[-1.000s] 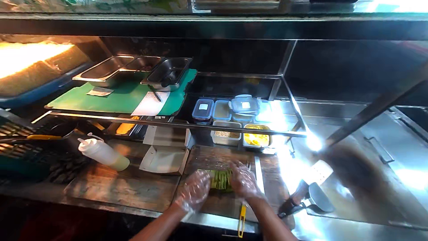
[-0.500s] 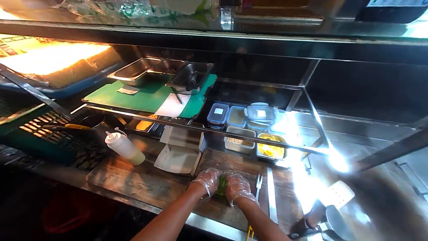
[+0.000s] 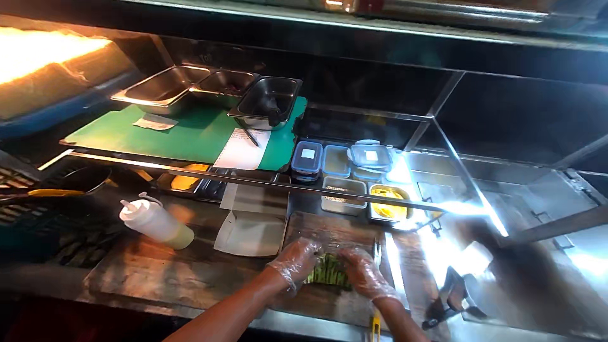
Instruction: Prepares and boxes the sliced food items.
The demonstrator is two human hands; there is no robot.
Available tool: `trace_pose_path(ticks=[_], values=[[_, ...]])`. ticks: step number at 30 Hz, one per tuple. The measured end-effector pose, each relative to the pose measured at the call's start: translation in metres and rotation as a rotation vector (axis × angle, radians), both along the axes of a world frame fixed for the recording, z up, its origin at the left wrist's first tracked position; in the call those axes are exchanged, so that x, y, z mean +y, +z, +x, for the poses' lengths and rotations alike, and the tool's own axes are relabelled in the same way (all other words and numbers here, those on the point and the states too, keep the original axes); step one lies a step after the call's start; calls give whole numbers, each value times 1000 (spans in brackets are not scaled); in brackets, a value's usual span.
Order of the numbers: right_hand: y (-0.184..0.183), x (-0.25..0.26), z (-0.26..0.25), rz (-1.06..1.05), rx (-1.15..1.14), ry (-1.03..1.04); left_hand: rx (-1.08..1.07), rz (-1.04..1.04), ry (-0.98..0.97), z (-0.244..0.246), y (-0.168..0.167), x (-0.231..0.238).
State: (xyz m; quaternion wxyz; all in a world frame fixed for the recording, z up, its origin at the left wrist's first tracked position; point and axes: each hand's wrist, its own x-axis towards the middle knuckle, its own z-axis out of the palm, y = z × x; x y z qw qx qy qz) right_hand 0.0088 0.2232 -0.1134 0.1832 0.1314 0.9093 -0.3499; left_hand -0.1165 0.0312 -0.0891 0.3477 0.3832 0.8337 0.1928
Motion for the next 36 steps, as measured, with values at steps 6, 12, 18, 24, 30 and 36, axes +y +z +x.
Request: trace_pose_path(ticks=[6,12,18,24,30,36], values=[[4,-10,-8,-65,137,-153,-108,172,-64,-40,-5,-12],[-17,-26,-4,-282,126,-364,-173,140,-121,-55,-21,-19],[6,-47,-9,-371,222,-414,-222,240,-111,-67,2,-37],[64,-131,-105,-78,95,-89,-98,181,-38,-134,42,-135],[14,-215,-198,165,-143,-1,26,-72,25,-179,-21,-177],[-26,-226,-169,285,110,-23,167,-23,-30,-149,-38,-196]])
